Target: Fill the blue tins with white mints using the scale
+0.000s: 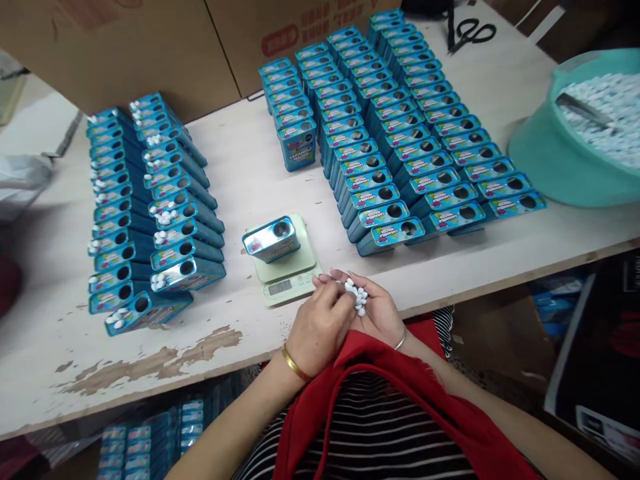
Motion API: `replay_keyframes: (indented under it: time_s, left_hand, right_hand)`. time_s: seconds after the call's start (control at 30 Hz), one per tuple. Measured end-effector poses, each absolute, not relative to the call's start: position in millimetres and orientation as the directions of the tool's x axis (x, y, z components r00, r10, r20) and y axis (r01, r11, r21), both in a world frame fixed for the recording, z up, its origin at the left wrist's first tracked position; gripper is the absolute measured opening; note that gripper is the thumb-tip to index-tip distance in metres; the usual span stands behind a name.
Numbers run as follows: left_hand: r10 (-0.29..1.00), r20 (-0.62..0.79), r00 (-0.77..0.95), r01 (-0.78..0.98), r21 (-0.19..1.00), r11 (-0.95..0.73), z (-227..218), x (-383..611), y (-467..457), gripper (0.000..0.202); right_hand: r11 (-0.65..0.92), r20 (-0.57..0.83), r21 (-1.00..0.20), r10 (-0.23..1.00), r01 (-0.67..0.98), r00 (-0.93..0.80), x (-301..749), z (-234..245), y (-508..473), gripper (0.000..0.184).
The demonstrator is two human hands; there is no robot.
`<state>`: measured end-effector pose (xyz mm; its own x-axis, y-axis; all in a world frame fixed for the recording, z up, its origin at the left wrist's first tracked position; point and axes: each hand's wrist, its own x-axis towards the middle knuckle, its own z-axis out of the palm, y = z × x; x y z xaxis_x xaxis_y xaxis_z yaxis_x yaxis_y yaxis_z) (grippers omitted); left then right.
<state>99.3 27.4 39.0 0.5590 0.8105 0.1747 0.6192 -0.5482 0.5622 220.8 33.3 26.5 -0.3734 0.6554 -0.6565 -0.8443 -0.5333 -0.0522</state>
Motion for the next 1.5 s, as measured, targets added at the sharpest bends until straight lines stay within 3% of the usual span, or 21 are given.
replay_keyframes:
  time_s: [0.2, 0.47, 0.57, 0.73, 0.87, 1.0, 1.13, 1.2, 1.3, 1.5]
  left_hand:
    - [0.796, 0.308, 0.521, 0.517, 0.628, -0.581, 37.0, 91.6, 35.5, 0.012]
    - [0.772, 0.331, 0.542, 0.462, 0.651, -0.603, 55.0, 89.2, 50.9, 0.011]
    - [0.777, 0.379, 0.503, 0.491, 0.615, -0.618, 73.1, 78.6, 62.9, 0.014]
    - [0.804, 0.493, 0.333, 0.683, 0.462, -0.566, 101.9, 50.1, 100.1, 0.01]
    - [0.822, 0.456, 0.342, 0.74, 0.408, -0.534, 105.5, 39.4, 116.1, 0.013]
    - [0.82, 0.442, 0.364, 0.688, 0.466, -0.556, 94.2, 53.4, 95.6, 0.016]
    - [0.779, 0.225, 0.585, 0.645, 0.452, -0.616, 64.7, 83.4, 56.7, 0.025]
    - [0.776, 0.163, 0.609, 0.658, 0.442, -0.609, 48.3, 96.2, 41.7, 0.023]
    - [0.795, 0.142, 0.59, 0.652, 0.497, -0.573, 33.2, 106.4, 29.9, 0.022]
    - [0.823, 0.117, 0.556, 0.6, 0.629, -0.495, 33.5, 103.8, 27.5, 0.019]
  right_hand:
    - [-0.545, -0.607, -0.033, 0.677, -0.838, -0.416, 213.9, 28.7, 40.6, 0.019]
    - [-0.502, -0.615, 0.053, 0.665, -0.863, -0.424, 209.7, 31.4, 50.0, 0.028]
    - [-0.468, -0.598, 0.07, 0.687, -0.881, -0.412, 208.7, 33.0, 52.0, 0.027]
    - [-0.485, -0.613, 0.069, 0.669, -0.872, -0.421, 207.3, 40.4, 53.4, 0.025]
    - [-0.497, -0.609, 0.06, 0.668, -0.865, -0.427, 209.1, 41.6, 52.0, 0.026]
    - [-0.51, -0.584, 0.063, 0.678, -0.858, -0.446, 213.7, 37.2, 47.9, 0.028]
    - [-0.479, -0.656, 0.049, 0.646, -0.877, -0.39, 221.8, 31.0, 39.6, 0.026]
    - [-0.488, -0.71, 0.034, 0.602, -0.872, -0.364, 227.0, 27.9, 34.0, 0.027]
    - [-0.53, -0.731, 0.011, 0.574, -0.848, -0.368, 233.7, 22.8, 25.2, 0.032]
    - [-0.544, -0.667, -0.056, 0.644, -0.837, -0.374, 235.9, 14.7, 17.3, 0.027]
